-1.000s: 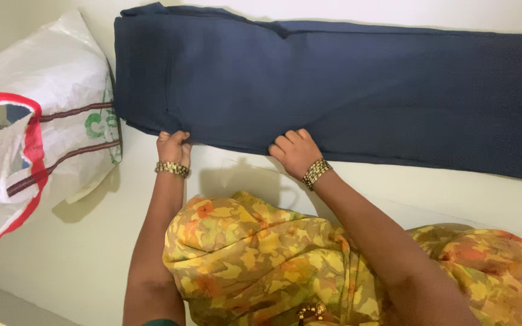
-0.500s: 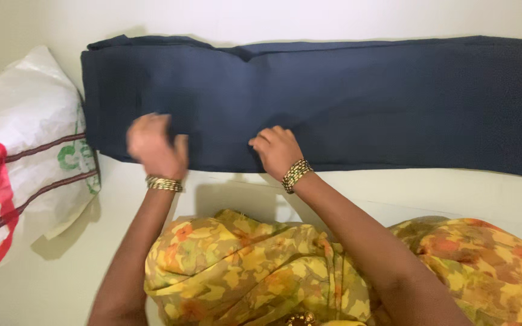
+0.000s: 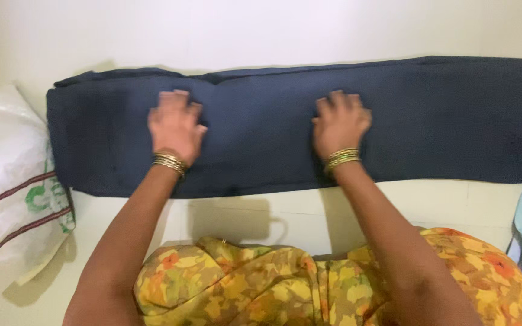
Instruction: The person folds a pair of dark trousers on the floor by smoothing the fabric and folding the legs over, then places the folded trousers into a white and red bag already containing other garments.
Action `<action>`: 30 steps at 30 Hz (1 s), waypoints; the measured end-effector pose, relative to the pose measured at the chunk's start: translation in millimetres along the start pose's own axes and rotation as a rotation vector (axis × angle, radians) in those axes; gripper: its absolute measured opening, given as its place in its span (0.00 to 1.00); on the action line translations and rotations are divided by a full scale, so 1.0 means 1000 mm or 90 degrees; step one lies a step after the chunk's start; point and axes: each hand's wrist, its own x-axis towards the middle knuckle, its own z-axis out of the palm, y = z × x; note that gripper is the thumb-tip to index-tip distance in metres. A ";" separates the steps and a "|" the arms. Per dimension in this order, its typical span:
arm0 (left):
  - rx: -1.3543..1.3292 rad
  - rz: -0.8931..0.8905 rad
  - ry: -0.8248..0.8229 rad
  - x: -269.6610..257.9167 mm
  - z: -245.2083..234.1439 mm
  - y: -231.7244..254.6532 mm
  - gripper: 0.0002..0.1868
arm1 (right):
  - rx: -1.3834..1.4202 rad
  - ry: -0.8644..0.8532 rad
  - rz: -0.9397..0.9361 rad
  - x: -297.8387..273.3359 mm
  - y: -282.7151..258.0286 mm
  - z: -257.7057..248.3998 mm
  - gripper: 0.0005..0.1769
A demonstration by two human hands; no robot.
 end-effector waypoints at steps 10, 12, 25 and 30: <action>-0.113 -0.065 -0.124 0.075 -0.028 0.020 0.44 | 0.030 0.062 -0.141 0.034 -0.026 0.004 0.31; -0.159 -0.115 -0.096 0.086 -0.023 0.008 0.44 | 0.017 0.058 -0.111 0.039 -0.022 0.001 0.34; -0.104 0.108 0.050 0.058 -0.014 0.127 0.36 | 0.049 0.019 -0.208 0.037 -0.069 0.001 0.33; -0.129 -0.001 0.004 0.078 -0.017 0.125 0.39 | 0.035 0.043 -0.202 0.065 -0.022 0.001 0.35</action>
